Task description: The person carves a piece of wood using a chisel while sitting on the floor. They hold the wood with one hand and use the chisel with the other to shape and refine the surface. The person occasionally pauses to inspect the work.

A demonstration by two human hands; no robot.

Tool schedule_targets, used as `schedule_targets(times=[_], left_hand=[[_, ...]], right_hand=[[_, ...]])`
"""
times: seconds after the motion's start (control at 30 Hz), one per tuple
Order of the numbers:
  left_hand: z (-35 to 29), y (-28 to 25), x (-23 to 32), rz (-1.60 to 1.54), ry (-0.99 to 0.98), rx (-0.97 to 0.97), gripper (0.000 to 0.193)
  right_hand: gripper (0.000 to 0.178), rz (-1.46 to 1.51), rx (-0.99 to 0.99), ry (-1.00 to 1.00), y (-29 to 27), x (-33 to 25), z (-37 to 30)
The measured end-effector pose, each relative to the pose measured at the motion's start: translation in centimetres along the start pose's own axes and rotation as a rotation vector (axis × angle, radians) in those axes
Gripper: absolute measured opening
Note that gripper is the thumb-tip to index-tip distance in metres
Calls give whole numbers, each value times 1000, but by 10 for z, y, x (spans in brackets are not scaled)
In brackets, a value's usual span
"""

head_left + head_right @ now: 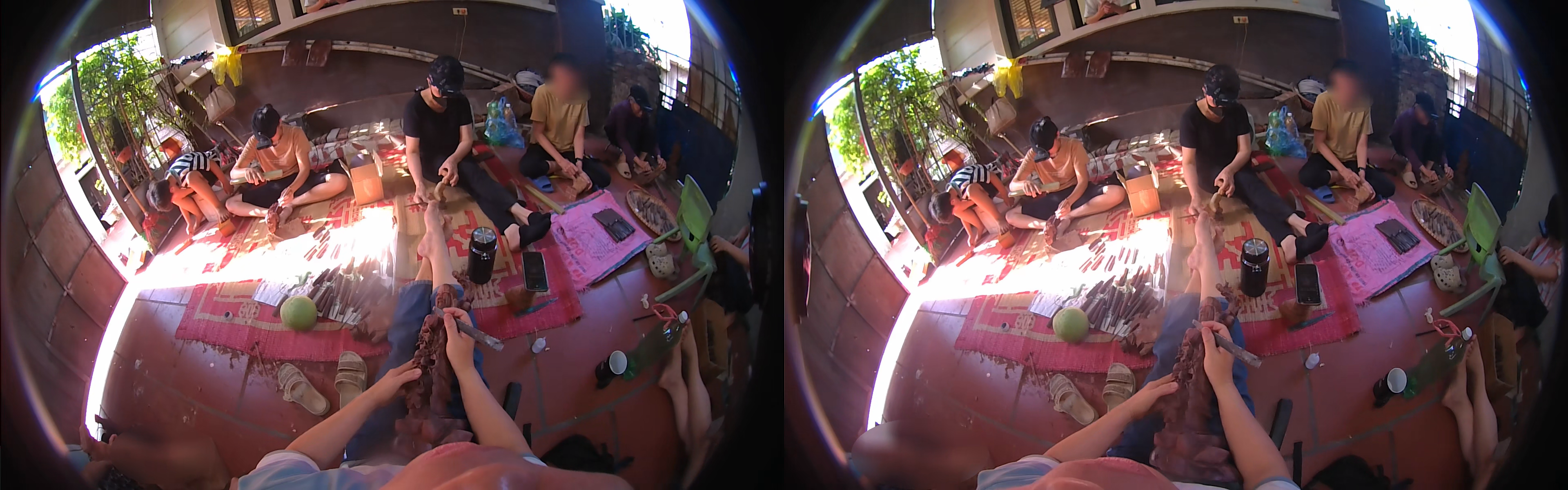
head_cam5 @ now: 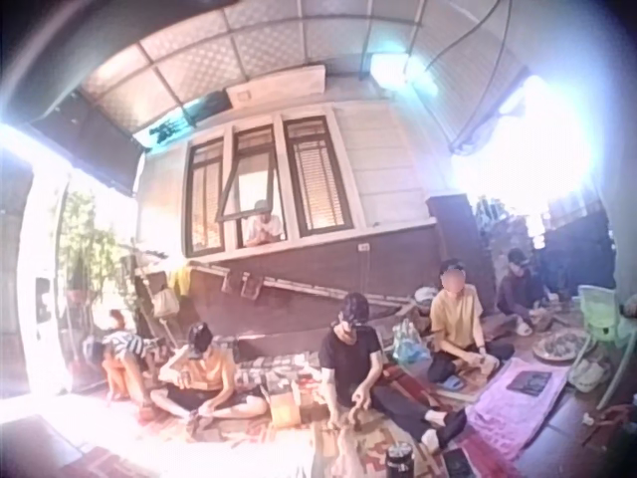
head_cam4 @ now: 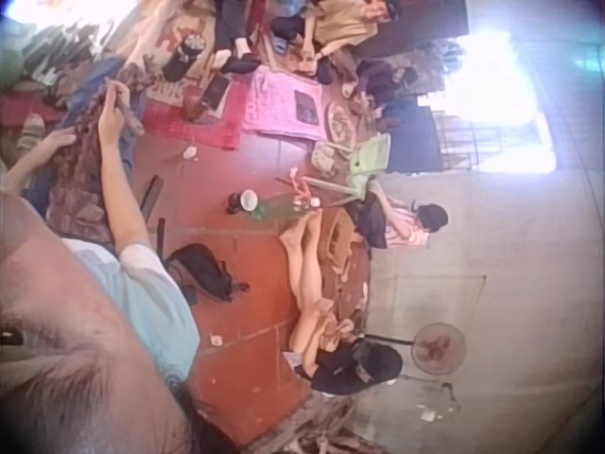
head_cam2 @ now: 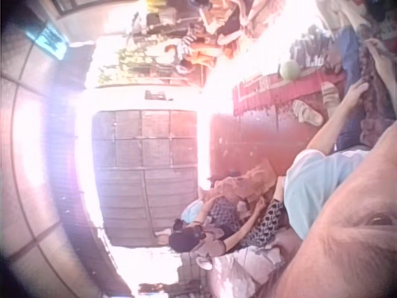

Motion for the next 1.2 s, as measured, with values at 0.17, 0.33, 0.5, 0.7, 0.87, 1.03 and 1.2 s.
schedule_targets(times=[0.17,0.33,0.5,0.7,0.87,1.03,1.2], left_hand=[[-8,-3,20,216,-91,125,57],[-1,-1,-11,-123,53,396,55],[3,1,-12,-51,148,492,61],[12,3,-15,-166,185,379,58],[14,3,-22,-194,178,347,50],[13,4,-33,-266,171,317,47],[10,6,-22,-223,136,339,48]], right_hand=[[16,5,-32,19,19,7,-2],[18,54,-39,81,43,14,-3],[23,23,-25,42,45,33,2],[19,11,10,95,43,43,6],[20,-212,-43,89,48,27,4],[16,-586,-73,-179,56,12,-1],[16,-453,-62,-187,48,18,4]])
Point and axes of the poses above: each hand's wrist, its own z-axis towards the middle knuckle, its own y-axis out of the palm, x = y × z, the point moved 4 cm from there along z, towards the middle knuckle, and after that the axes turned 7 degrees about z, right-handed, at the moved point
